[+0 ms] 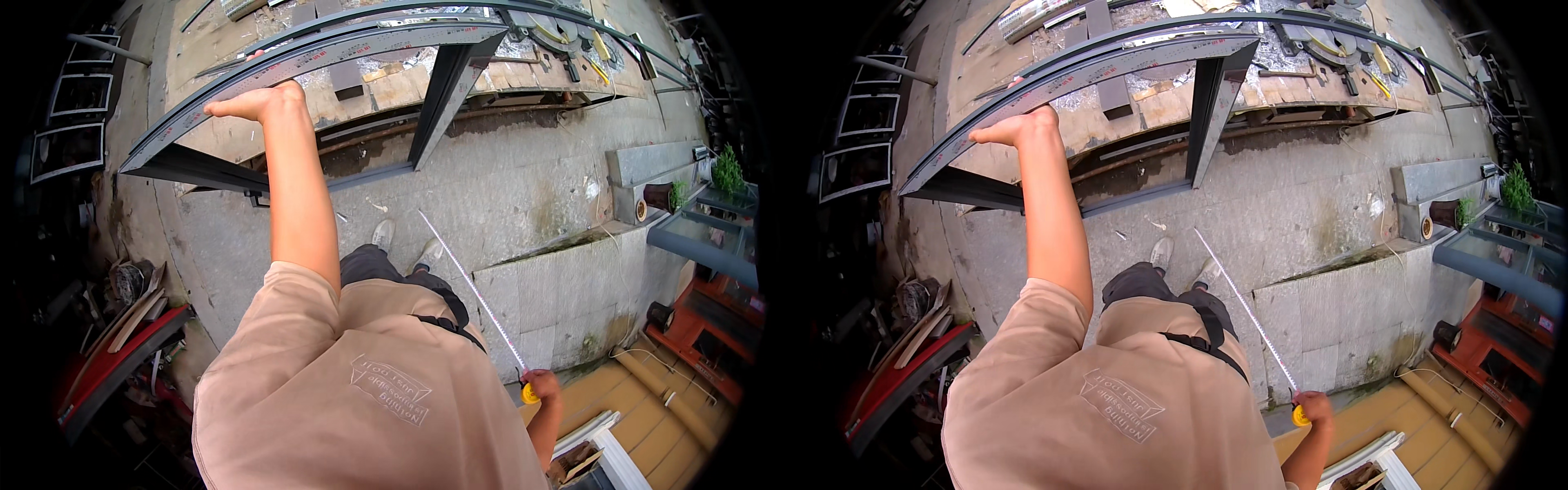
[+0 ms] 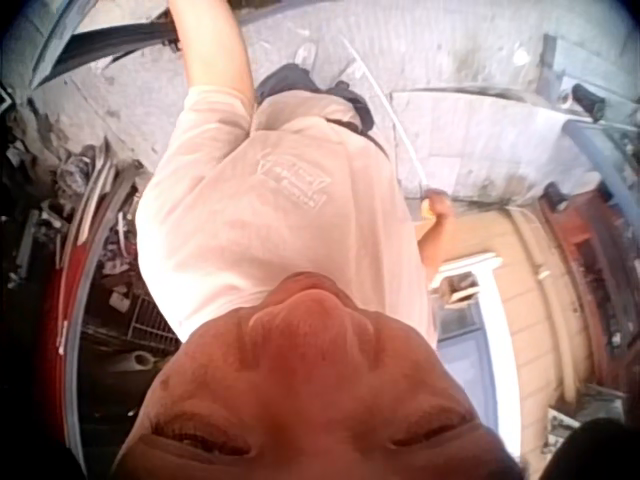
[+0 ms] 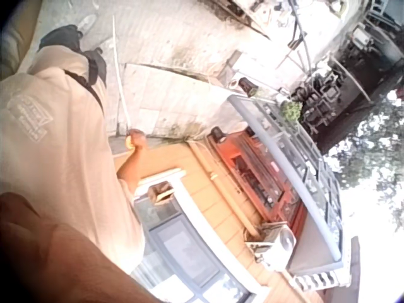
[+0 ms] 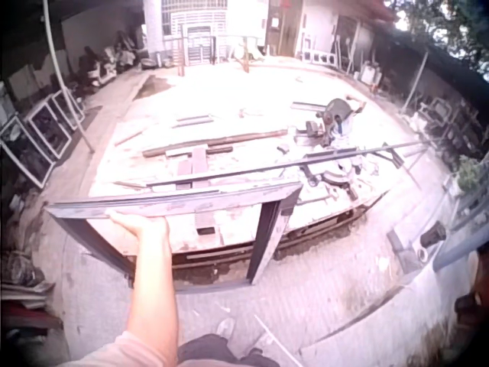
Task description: The person measures the interior dimensions of a metal window frame using a tape measure and then positions a metal rail on a miter saw station to measure its length.
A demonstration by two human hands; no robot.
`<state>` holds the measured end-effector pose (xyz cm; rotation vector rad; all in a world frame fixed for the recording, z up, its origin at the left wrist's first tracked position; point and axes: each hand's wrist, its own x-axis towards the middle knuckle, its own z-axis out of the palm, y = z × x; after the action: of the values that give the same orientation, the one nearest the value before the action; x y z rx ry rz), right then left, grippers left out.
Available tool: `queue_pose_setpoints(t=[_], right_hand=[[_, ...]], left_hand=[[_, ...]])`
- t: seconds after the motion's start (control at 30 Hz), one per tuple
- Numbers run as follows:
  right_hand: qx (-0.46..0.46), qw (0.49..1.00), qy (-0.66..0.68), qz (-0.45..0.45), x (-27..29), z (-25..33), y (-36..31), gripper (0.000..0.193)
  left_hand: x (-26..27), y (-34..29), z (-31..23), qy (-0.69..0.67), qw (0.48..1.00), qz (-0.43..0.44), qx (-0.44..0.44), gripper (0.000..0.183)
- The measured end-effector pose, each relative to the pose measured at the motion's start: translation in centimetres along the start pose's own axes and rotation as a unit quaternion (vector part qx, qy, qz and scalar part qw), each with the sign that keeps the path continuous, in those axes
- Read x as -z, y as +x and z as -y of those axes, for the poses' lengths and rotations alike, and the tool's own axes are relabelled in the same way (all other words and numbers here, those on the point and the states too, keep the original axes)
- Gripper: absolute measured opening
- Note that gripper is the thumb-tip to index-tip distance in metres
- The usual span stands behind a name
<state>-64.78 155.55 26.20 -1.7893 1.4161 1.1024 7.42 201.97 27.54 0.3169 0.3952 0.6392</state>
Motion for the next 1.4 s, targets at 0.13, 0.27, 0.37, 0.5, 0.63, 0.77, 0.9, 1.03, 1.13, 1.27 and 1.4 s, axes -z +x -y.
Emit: queue_pose_setpoints(t=[0.13, 0.27, 0.37, 0.5, 0.63, 0.77, 0.9, 1.03, 1.13, 1.27, 1.4], right_hand=[[0.029, 0.999, 0.045, 0.007, -1.2, 1.8, -0.2, 0.025], [0.025, 0.996, 0.079, 0.021, -2.5, 2.1, 0.9, 0.025], [0.021, 0.998, 0.060, 0.025, -3.8, 2.5, 1.5, 0.025], [0.070, 0.996, 0.035, 0.031, -4.4, 2.5, 2.9, 0.028], [0.103, 0.994, 0.018, 0.032, -5.0, 1.1, 4.8, 0.036], [0.150, 0.987, -0.030, 0.048, -2.6, 4.3, 6.5, 0.039], [0.174, 0.984, -0.021, 0.037, -1.7, 4.9, 7.4, 0.038], [0.231, 0.970, -0.064, 0.029, 0.0, 8.3, 9.9, 0.037], [0.244, 0.967, -0.060, 0.026, 0.6, 8.9, 10.4, 0.035], [0.264, 0.962, -0.067, 0.029, 1.5, 9.1, 12.5, 0.034], [0.319, 0.944, -0.073, 0.037, 2.8, 10.1, 14.5, 0.034]], left_hand=[[0.5, 2.2, 0.6, 0.028, 0.999, 0.039, -0.002, 0.104], [2.0, 3.6, 0.1, 0.090, 0.991, 0.103, 0.014, 0.106], [1.8, 2.0, -1.0, 0.115, 0.989, 0.070, 0.066, 0.097], [4.7, 0.5, -4.0, 0.210, 0.962, 0.021, 0.173, 0.065], [0.6, -11.4, -10.1, 0.157, 0.910, 0.304, 0.233, 0.026], [-8.0, -23.0, -19.7, 0.006, 0.814, 0.559, 0.157, 0.017], [-11.3, -30.9, -22.5, -0.109, 0.824, 0.556, 0.018, 0.026], [-12.8, -37.5, -22.1, -0.101, 0.853, 0.501, 0.106, 0.021], [-12.5, -41.1, -23.0, -0.019, 0.870, 0.464, 0.168, 0.031], [-13.1, -42.9, -21.2, -0.095, 0.826, 0.532, 0.159, 0.028], [-12.9, -47.8, -19.7, -0.107, 0.890, 0.436, 0.076, 0.026]])
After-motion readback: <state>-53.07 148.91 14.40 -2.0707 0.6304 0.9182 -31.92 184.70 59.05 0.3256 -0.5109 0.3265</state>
